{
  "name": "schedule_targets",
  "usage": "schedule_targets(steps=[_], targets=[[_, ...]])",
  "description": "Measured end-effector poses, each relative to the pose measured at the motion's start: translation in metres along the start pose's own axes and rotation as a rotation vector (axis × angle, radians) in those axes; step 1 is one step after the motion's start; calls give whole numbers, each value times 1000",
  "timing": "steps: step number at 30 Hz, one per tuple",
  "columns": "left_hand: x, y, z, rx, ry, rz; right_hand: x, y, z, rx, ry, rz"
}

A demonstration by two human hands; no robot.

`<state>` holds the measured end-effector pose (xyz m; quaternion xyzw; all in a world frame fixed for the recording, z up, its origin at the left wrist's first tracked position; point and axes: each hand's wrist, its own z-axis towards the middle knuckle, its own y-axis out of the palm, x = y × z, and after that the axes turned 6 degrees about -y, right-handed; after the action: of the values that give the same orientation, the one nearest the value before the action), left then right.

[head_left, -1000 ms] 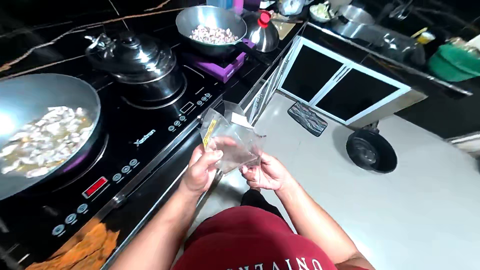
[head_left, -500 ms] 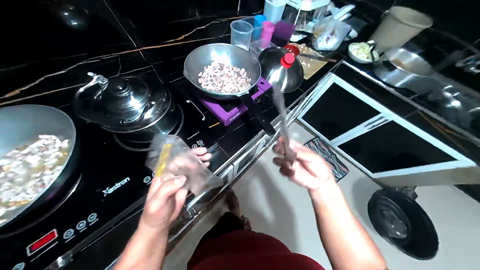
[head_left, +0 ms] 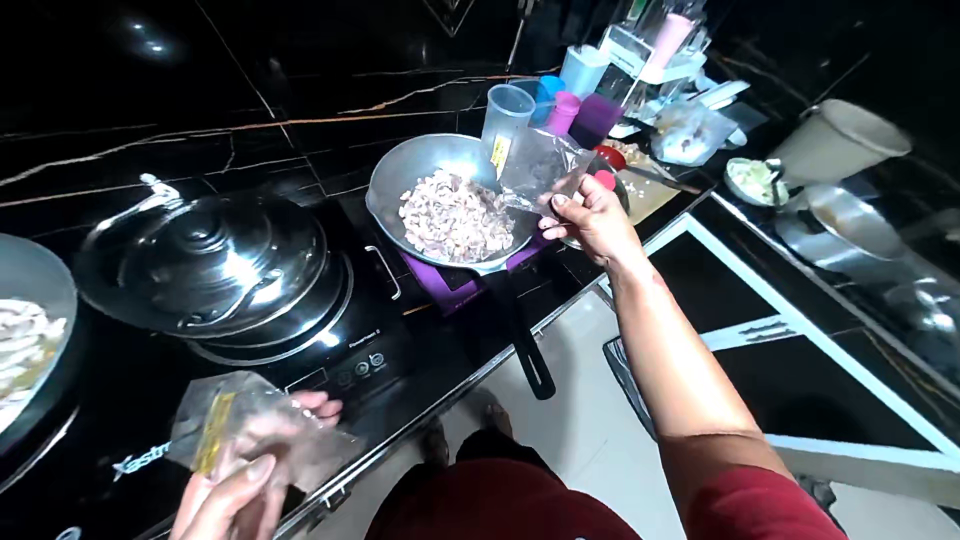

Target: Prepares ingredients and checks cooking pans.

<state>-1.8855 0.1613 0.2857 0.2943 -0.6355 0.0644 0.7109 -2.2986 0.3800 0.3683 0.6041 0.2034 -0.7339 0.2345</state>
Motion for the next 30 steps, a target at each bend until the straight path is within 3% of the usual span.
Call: schedule_targets(steps=[16,30], targets=[[-20,111,-73,389,218,-164,24,-33,120,-285,-92,-378],[-25,129,-113,560,300,-128,25,12,136,-425,-139,-460]])
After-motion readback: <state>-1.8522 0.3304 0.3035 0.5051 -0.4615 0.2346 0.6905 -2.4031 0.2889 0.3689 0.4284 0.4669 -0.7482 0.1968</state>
